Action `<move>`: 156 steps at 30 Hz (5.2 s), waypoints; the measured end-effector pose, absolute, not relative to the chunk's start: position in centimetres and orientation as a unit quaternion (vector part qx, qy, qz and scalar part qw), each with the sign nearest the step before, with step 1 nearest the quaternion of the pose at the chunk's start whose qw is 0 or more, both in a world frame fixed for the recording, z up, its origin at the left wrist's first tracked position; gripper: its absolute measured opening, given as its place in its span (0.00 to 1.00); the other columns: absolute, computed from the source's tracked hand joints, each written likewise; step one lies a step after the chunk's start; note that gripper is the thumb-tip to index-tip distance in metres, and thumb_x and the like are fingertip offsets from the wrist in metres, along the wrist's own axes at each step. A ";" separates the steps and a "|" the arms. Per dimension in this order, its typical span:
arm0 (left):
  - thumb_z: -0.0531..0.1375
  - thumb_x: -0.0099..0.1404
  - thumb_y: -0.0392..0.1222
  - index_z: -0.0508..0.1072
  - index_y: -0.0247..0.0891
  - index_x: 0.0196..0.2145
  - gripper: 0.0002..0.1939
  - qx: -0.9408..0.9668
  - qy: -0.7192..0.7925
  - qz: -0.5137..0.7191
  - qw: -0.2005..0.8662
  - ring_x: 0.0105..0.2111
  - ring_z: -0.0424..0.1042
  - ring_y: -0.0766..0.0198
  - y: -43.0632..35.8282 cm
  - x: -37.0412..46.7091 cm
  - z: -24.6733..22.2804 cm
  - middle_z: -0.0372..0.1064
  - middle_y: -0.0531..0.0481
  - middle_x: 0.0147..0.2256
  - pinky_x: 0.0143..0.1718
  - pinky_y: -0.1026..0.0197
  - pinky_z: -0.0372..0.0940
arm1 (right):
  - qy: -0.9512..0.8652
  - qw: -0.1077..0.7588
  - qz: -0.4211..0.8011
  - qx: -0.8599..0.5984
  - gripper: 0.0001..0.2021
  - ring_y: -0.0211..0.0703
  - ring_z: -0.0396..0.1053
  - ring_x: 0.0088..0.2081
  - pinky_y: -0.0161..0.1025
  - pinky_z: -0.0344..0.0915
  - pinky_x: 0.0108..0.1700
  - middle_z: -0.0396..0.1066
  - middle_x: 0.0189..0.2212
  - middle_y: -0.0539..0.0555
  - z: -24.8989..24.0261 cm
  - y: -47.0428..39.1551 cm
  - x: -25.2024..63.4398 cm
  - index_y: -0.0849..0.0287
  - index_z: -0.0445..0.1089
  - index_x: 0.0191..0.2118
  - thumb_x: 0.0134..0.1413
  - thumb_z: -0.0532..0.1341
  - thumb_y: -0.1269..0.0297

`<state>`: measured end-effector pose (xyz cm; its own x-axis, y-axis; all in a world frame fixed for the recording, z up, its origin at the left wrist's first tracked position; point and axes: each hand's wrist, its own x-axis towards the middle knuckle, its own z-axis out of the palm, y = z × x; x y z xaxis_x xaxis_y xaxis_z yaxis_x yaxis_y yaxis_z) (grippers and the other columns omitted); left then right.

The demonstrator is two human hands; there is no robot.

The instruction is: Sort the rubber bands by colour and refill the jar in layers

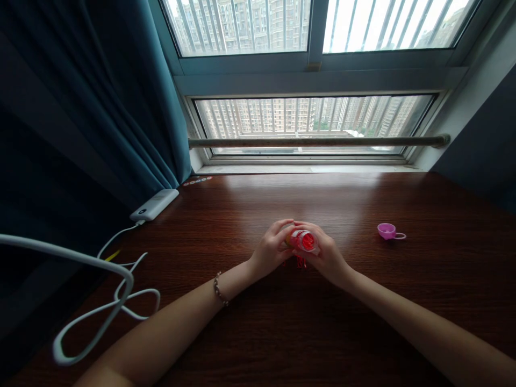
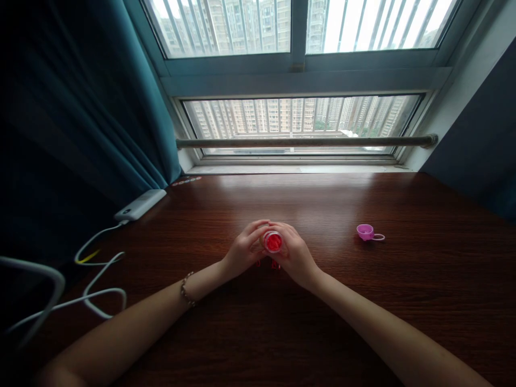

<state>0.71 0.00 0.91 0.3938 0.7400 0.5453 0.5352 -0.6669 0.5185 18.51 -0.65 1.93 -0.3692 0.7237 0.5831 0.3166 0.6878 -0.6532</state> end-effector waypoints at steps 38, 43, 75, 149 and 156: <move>0.54 0.59 0.36 0.67 0.35 0.30 0.04 0.810 0.402 0.275 0.326 0.28 0.63 0.66 -0.8 3.5 1.3 0.64 0.49 0.28 0.30 0.64 0.60 | -0.805 0.394 0.025 -0.442 0.14 0.48 0.67 0.37 0.42 0.63 0.40 0.70 0.36 0.56 2.8 -4.3 26.7 0.59 0.66 0.42 0.48 0.60 0.60; 0.59 0.56 0.41 0.68 0.32 0.31 0.08 0.680 0.353 0.370 0.526 0.24 0.62 0.70 -0.9 3.5 2.7 0.64 0.51 0.26 0.27 0.66 0.60 | -0.823 0.310 0.016 -0.476 0.19 0.47 0.64 0.36 0.42 0.62 0.39 0.67 0.34 0.54 2.9 -4.4 26.4 0.54 0.66 0.48 0.47 0.60 0.62; 0.56 0.60 0.37 0.75 0.38 0.30 0.08 0.843 0.328 0.393 0.165 0.40 0.60 0.61 -3.5 3.5 3.8 0.65 0.45 0.36 0.42 0.56 0.59 | -0.824 0.321 0.101 -0.456 0.22 0.43 0.63 0.34 0.38 0.61 0.38 0.63 0.32 0.52 1.7 -5.7 24.6 0.53 0.64 0.49 0.43 0.61 0.67; 0.49 0.64 0.36 0.67 0.39 0.46 0.14 0.926 0.285 0.213 0.126 0.51 0.61 0.59 -2.6 3.1 0.4 0.68 0.45 0.44 0.56 0.44 0.46 | -0.716 0.466 0.232 -0.465 0.10 0.41 0.64 0.31 0.34 0.60 0.31 0.66 0.29 0.52 3.5 -5.5 25.4 0.60 0.67 0.39 0.48 0.60 0.65; 0.56 0.60 0.39 0.71 0.33 0.31 0.07 0.780 0.340 0.419 0.318 0.33 0.70 0.65 -2.7 3.4 1.4 0.71 0.45 0.32 0.36 0.63 0.66 | -0.776 0.403 0.139 -0.465 0.15 0.42 0.65 0.31 0.36 0.63 0.34 0.65 0.31 0.52 3.1 -4.8 26.0 0.57 0.67 0.43 0.47 0.61 0.63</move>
<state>3.38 -2.67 1.44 0.4171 0.7968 0.4372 0.2644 -0.5666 0.7804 26.03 -4.81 3.10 -0.2434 0.8332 0.4965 0.6094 0.5296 -0.5900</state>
